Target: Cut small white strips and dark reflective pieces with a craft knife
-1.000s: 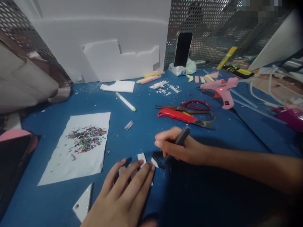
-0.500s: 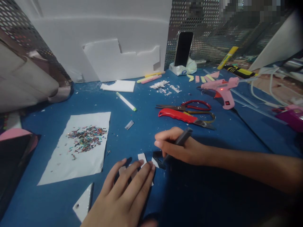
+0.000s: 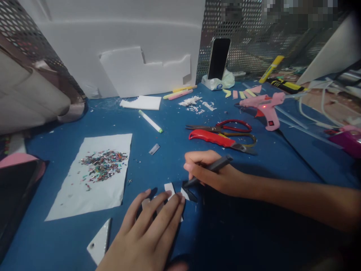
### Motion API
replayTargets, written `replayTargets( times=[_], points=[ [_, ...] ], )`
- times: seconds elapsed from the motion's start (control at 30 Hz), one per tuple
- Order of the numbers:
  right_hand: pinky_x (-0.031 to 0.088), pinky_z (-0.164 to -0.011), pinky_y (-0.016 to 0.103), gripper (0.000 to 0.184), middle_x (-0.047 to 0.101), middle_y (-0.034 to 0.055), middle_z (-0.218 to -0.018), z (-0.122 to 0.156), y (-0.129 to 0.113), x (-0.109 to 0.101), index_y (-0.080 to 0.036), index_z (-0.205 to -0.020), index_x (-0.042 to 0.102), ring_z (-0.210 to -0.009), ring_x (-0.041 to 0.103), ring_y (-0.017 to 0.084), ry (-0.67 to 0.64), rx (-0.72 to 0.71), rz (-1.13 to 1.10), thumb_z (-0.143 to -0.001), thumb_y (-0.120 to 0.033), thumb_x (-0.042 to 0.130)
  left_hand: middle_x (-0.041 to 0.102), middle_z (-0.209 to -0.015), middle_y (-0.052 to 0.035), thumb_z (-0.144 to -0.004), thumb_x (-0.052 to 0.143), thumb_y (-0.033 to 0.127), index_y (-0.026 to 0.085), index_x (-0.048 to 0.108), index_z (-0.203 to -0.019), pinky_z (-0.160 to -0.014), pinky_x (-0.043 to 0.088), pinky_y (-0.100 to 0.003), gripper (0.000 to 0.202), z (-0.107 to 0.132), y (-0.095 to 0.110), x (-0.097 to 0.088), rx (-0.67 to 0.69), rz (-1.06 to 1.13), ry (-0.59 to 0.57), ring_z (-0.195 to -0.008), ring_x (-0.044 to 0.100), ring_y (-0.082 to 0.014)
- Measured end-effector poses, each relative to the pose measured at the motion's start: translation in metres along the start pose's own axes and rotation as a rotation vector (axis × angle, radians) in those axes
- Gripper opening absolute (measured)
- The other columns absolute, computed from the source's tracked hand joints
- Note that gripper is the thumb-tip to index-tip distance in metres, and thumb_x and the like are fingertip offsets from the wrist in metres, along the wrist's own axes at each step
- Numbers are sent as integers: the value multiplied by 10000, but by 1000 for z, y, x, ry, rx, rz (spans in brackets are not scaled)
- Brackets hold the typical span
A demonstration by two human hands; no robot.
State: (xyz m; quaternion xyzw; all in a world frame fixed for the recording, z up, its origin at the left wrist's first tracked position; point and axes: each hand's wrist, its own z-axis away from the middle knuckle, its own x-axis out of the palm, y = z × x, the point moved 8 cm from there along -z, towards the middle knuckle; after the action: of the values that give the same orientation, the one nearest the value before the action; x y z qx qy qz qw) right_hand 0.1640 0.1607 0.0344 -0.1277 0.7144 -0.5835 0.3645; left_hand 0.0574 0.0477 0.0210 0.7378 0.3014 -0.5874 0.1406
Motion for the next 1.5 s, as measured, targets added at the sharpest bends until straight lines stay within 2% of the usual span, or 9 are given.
replayTargets(
  times=[0.1, 0.27, 0.33, 0.53, 0.6, 0.77, 0.87, 1.0, 1.5],
  points=[
    [309, -501, 212, 400, 417, -40, -554, 0, 1, 5, -131, -582, 483, -525, 406, 70, -66, 7, -23, -951, -286, 469, 478, -1382, -78, -842, 452, 660, 146, 463, -1338, -1135, 86, -480, 715, 0, 1, 0, 8, 1, 0, -1227, 408, -286],
    [323, -511, 206, 349, 435, -37, -600, 0, 0, -2, -127, -640, 507, -547, 434, 67, 13, -2, -11, -956, -270, 460, 474, -1385, -71, -843, 449, 661, 154, 457, -1343, -1139, 89, -473, 713, 0, 0, -1, 6, -4, -4, -1228, 408, -279],
    [317, -500, 208, 390, 430, -40, -553, 0, 1, 5, -131, -586, 482, -527, 423, 69, -64, 13, -22, -950, -272, 473, 482, -1377, -76, -840, 448, 667, 142, 470, -1332, -1139, 87, -475, 720, -1, 1, -2, 13, -7, 4, -1222, 410, -280],
    [322, -501, 203, 372, 426, -42, -584, 1, 0, -2, -124, -621, 510, -522, 428, 60, 17, 0, -11, -957, -274, 461, 472, -1389, -67, -842, 448, 664, 152, 453, -1346, -1143, 69, -484, 718, -1, 0, 0, 9, -9, -12, -1232, 396, -279],
    [312, -495, 209, 405, 411, -43, -543, 1, 1, 3, -127, -576, 488, -513, 417, 65, -48, 16, -10, -953, -273, 468, 463, -1397, -68, -845, 438, 667, 155, 452, -1347, -1144, 70, -484, 717, 0, 0, 1, 7, -12, -21, -1239, 392, -279],
    [310, -492, 209, 396, 428, -40, -570, 1, -2, -2, -127, -602, 495, -507, 414, 61, 16, -15, -21, -965, -273, 438, 468, -1389, -65, -850, 428, 666, 160, 464, -1339, -1142, 84, -478, 704, 0, 0, -1, 8, -15, -11, -1228, 404, -277],
    [304, -486, 214, 411, 416, -43, -548, 1, -2, 1, -133, -583, 479, -496, 399, 65, -17, -8, -27, -964, -283, 440, 477, -1379, -69, -851, 425, 666, 159, 472, -1332, -1138, 102, -471, 701, 0, 0, -1, 5, -13, -2, -1226, 410, -277],
    [320, -513, 216, 384, 414, -40, -591, 0, -2, -2, -135, -617, 494, -532, 416, 70, 27, -15, -2, -968, -281, 432, 491, -1366, -78, -839, 445, 670, 148, 472, -1332, -1135, 98, -476, 719, -1, 1, 0, 12, -6, 4, -1217, 418, -286],
    [313, -524, 218, 329, 424, -45, -624, 0, 1, 0, -141, -667, 488, -554, 421, 66, 18, 4, -29, -949, -311, 489, 464, -1395, -70, -843, 447, 664, 155, 449, -1349, -1139, 80, -484, 718, 0, 0, 1, 7, -9, -18, -1227, 401, -284]
  ],
)
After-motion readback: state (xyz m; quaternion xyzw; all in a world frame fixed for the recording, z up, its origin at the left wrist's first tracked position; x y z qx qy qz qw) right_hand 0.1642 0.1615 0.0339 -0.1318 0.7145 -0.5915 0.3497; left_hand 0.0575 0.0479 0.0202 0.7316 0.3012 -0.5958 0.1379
